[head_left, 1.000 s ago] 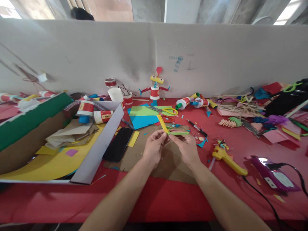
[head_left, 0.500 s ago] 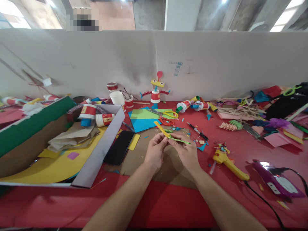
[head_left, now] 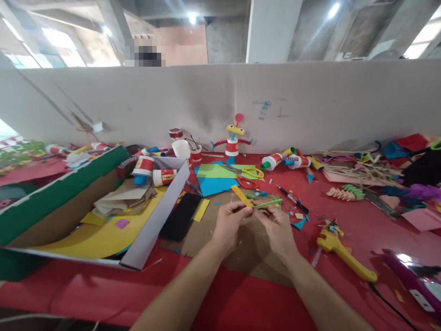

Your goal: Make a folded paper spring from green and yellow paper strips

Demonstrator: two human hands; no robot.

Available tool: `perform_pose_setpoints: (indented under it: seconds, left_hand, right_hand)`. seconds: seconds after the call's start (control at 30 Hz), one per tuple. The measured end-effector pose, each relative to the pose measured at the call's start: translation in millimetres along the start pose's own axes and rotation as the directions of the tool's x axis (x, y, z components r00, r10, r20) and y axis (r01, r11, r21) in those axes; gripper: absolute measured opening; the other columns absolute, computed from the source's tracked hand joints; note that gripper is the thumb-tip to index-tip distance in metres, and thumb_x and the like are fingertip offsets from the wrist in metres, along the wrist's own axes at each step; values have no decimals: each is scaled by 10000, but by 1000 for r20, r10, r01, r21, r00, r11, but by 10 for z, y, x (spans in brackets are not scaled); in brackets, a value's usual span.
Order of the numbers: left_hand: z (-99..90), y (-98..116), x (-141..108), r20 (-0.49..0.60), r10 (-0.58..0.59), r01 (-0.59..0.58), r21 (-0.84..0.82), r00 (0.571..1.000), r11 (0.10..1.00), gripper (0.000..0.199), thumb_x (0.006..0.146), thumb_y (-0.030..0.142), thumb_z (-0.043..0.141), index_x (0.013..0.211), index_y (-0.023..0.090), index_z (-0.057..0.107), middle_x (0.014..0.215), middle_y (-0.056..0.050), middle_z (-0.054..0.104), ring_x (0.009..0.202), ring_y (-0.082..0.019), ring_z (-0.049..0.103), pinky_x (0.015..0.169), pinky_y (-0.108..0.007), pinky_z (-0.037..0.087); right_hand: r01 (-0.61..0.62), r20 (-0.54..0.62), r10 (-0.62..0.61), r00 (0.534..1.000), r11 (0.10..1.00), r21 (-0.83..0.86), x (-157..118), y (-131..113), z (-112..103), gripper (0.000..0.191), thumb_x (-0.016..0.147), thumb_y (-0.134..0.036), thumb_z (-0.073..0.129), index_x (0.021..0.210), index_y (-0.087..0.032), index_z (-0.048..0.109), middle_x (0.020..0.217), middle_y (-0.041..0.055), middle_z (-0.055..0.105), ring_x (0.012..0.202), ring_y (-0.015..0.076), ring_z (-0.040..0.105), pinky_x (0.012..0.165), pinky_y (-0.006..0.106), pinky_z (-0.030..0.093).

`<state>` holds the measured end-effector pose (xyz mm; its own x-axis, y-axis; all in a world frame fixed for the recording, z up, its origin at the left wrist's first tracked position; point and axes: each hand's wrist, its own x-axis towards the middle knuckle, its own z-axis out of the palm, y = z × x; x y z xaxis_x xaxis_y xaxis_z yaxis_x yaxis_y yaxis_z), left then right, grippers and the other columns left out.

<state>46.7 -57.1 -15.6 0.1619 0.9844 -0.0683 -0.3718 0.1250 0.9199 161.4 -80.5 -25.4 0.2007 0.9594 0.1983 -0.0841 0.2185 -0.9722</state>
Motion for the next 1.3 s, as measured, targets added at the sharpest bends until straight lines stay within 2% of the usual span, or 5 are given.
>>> perform_pose_setpoints:
  seconds: [0.5,0.67,0.9,1.07,1.3]
  left_hand:
    - [-7,-46,8,55,-17,18,-22,998,1000,203,621,245,725,782,125,692,731,-52,651,690,-132,574,700,-259,447]
    - [-40,-48,24,43,-99,103,-115,994,988,221,613,276,741,777,138,685,714,-34,639,652,-110,558,670,-236,431]
    - [-53,18,56,135,-270,294,-216,953,931,193,595,253,758,722,129,683,681,-37,639,606,-88,532,645,-219,412]
    - [-69,82,52,161,-278,301,-143,947,943,205,585,248,762,726,118,690,635,-22,618,576,-75,506,596,-208,383]
    - [-92,87,70,171,-326,359,-225,930,906,167,568,207,771,656,131,651,591,7,584,538,-58,501,537,-180,384]
  right_hand:
    - [-1,-93,-16,996,982,-187,-49,33,21,172,776,-362,592,771,-189,601,723,19,645,683,170,594,630,281,464]
    - [56,-65,-70,995,977,-207,-54,75,32,142,787,-329,580,827,-195,601,814,33,637,751,167,590,694,299,476]
    - [140,39,-135,990,950,-280,35,90,-27,220,727,-343,649,903,-211,644,996,54,553,801,161,578,684,296,500]
    - [227,119,-197,973,899,-375,38,25,-50,174,747,-334,638,881,-231,678,919,46,556,847,177,559,692,293,491]
    - [216,75,-203,976,904,-368,-3,16,-26,205,773,-334,607,940,-234,672,967,53,584,801,165,577,701,300,498]
